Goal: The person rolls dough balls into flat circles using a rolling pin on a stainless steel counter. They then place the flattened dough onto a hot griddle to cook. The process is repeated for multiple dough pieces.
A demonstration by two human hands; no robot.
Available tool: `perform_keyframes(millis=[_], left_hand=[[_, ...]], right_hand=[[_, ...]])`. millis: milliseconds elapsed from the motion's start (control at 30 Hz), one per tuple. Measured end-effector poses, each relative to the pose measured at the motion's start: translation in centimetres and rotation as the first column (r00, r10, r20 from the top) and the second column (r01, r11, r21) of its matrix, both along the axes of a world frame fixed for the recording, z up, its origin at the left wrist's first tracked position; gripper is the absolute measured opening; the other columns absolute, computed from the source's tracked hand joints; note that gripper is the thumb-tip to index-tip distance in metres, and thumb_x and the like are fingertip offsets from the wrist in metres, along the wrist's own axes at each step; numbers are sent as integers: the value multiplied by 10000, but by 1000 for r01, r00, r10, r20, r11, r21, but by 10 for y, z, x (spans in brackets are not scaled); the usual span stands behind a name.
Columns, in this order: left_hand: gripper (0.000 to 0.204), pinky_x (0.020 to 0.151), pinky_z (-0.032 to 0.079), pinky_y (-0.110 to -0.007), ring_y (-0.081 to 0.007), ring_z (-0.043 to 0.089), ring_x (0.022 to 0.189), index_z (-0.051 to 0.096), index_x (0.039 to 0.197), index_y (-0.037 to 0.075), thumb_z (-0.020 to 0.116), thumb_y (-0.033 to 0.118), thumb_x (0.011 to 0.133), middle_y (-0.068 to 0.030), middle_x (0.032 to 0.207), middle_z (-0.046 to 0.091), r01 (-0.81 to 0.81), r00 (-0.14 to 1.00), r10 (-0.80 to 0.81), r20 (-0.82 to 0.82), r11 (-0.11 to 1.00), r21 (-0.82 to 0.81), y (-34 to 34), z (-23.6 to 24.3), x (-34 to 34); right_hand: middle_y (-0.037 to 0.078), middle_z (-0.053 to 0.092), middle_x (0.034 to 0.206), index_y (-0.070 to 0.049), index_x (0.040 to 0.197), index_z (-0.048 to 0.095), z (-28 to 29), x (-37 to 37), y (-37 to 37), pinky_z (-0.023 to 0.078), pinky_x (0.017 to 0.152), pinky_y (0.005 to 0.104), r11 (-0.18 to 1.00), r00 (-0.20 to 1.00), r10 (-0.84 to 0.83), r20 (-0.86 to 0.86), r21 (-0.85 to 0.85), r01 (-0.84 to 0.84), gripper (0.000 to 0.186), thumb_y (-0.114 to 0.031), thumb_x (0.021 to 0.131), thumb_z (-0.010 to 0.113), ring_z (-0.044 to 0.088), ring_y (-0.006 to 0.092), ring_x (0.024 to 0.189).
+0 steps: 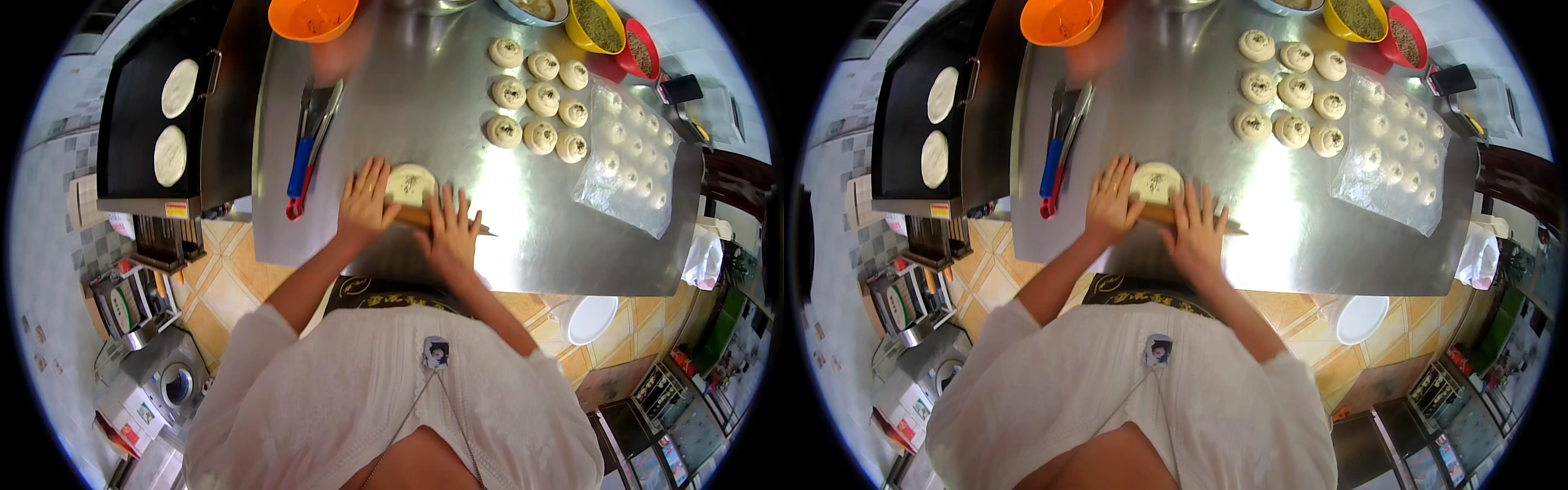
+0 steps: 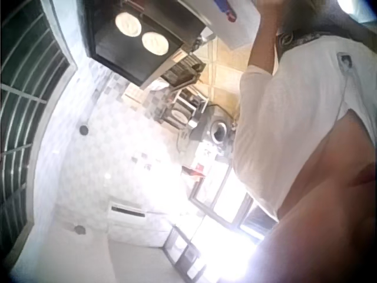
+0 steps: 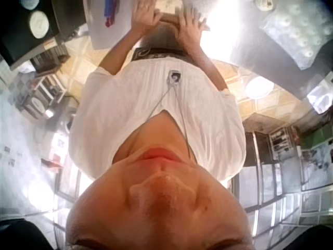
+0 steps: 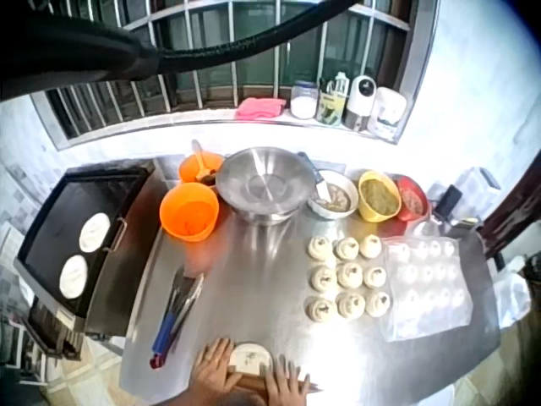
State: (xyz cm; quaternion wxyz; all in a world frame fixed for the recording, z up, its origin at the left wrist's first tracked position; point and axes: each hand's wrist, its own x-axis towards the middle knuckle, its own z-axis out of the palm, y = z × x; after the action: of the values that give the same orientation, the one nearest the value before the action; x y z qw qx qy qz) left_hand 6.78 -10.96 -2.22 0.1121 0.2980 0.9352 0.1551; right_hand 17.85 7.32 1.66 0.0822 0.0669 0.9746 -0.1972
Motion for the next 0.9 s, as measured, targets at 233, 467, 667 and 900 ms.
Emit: perform_keyframes(millis=[233,467,667,900], left_hand=[[699,1181,236,-544,-356,230,1496,306,1520,-8,532,364,973,-185,1588,314,-98,973,142,-182,968,232,63,7,-114],[733,1124,329,-520,-356,359,1427,309,1528,48,611,316,916,-184,1514,423,73,995,-82,62,989,128,10,13,-18],[375,807,530,-441,-373,652,908,647,1114,47,725,280,831,-150,984,672,142,948,-118,296,988,-59,64,37,-69],[330,783,523,-442,-364,679,868,684,982,-5,648,316,913,-181,894,704,-173,629,131,766,985,-26,42,104,-54]], right_hand=[[185,306,1589,-36,1474,422,-16,-114,47,159,1152,659,967,889,-182,-419,88,239,681,-450,949,549,223,406,1482],[159,389,1521,-34,1277,526,-23,11,2,176,1148,673,993,969,-114,-217,-23,112,416,-259,931,574,290,350,1466],[113,582,1238,-53,1097,586,4,18,20,380,1035,490,998,929,-60,-366,-56,42,224,-83,877,560,549,277,1179],[61,644,1061,-43,1221,632,52,53,24,454,843,388,994,896,35,-442,-80,-78,515,-76,715,724,604,239,978]])
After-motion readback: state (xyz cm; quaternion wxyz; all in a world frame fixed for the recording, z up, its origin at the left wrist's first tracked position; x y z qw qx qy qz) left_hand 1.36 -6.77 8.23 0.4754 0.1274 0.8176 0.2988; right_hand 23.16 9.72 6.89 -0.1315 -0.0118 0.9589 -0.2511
